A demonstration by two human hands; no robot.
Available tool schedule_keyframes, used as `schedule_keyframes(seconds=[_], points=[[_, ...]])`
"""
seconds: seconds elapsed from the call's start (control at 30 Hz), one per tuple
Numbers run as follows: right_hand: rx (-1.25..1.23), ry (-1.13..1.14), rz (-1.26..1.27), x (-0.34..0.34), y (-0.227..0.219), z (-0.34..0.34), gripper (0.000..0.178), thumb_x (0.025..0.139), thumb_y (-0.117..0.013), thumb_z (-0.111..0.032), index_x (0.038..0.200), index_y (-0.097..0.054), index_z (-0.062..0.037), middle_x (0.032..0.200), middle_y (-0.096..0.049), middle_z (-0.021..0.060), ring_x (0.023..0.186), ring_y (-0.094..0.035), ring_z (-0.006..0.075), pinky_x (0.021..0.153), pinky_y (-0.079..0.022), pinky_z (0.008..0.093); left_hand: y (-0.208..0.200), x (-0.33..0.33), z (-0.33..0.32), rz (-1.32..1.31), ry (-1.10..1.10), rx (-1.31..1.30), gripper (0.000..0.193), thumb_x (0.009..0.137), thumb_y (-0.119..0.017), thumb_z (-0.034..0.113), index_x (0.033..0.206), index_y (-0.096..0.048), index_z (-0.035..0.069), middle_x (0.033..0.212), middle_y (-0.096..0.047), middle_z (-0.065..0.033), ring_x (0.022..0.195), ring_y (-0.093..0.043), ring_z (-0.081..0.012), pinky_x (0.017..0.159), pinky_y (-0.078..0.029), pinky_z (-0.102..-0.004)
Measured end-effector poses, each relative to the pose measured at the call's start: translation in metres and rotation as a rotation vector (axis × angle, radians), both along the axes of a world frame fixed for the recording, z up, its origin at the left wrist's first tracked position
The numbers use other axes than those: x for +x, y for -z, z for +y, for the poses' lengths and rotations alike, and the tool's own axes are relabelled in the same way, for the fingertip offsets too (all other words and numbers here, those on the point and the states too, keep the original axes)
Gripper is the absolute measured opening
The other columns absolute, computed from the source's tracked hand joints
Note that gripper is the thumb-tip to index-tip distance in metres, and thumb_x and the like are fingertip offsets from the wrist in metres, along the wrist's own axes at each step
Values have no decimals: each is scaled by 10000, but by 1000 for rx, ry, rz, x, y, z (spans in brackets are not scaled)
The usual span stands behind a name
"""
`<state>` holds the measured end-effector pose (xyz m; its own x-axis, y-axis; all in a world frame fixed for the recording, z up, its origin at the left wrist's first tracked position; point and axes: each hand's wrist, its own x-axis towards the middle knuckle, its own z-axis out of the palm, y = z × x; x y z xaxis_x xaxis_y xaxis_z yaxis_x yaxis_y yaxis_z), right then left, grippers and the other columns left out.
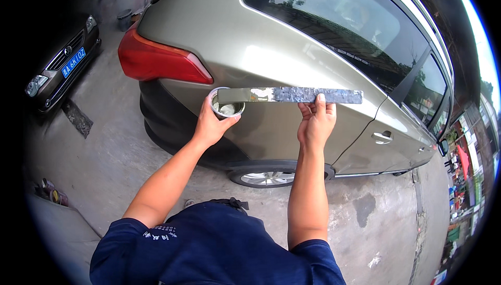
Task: The person uses a putty knife to apply a white substance from a small metal can onto the rear bumper of a beige SUV. They repeatedly dip the tool into the can and spread the substance along the lower edge of the bumper, occasionally wiping the tool on the can's rim.
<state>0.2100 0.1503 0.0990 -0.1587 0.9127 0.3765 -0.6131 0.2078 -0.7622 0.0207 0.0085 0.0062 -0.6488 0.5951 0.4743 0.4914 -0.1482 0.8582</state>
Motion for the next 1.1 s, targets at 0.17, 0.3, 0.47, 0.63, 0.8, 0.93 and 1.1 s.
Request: schedule_keyframes(seconds=[0.17,0.3,0.47,0.63,0.8,0.93,1.1], points=[[-37,-19,55,-7,14,5,123,987,-566,-149,1009,-514,-40,871,-588,57,746,-604,157,705,-600,341,-1,-2,7,-25,-44,5,765,738,-840,216,1344,-427,-2,1282,-530,-166,1216,-534,-269,1038,-420,-375],[-99,-57,127,-12,29,9,119,998,-555,-157,1037,-519,-50,899,-620,69,753,-616,165,734,-599,352,-2,-7,9,-36,-46,19,775,741,-838,227,1349,-418,-7,1284,-532,-168,1212,-539,-270,1032,-425,-377],[-159,-78,163,-17,46,14,131,1005,-540,-146,1096,-531,-52,941,-642,71,786,-633,175,767,-595,362,-3,-12,12,-46,-44,32,779,741,-838,238,1349,-418,-9,1284,-534,-170,1211,-540,-270,1029,-426,-377],[-205,-67,183,-21,52,17,116,1007,-541,-158,1067,-528,-60,930,-635,71,794,-627,187,808,-578,394,1,-12,16,-48,-54,20,774,741,-836,239,1345,-421,-10,1278,-539,-171,1197,-545,-272,1021,-430,-379],[-208,-76,185,-23,52,17,115,1007,-542,-164,1064,-523,-66,932,-631,64,810,-624,188,834,-565,404,3,-15,19,-47,-45,42,772,740,-837,241,1341,-422,-8,1274,-545,-167,1191,-550,-264,1019,-432,-377],[-196,-94,191,-22,56,21,136,1012,-531,-166,1095,-516,-60,978,-640,74,848,-630,199,862,-552,406,-3,-13,16,-75,-45,15,781,739,-838,247,1346,-419,-8,1283,-546,-164,1201,-546,-254,1021,-431,-372],[-205,-97,187,-23,56,25,153,1017,-519,-170,1123,-512,-58,1018,-642,81,880,-636,208,884,-537,414,-1,-15,20,-85,-17,41,788,739,-839,252,1352,-416,-5,1285,-548,-159,1202,-548,-252,1020,-433,-373]])
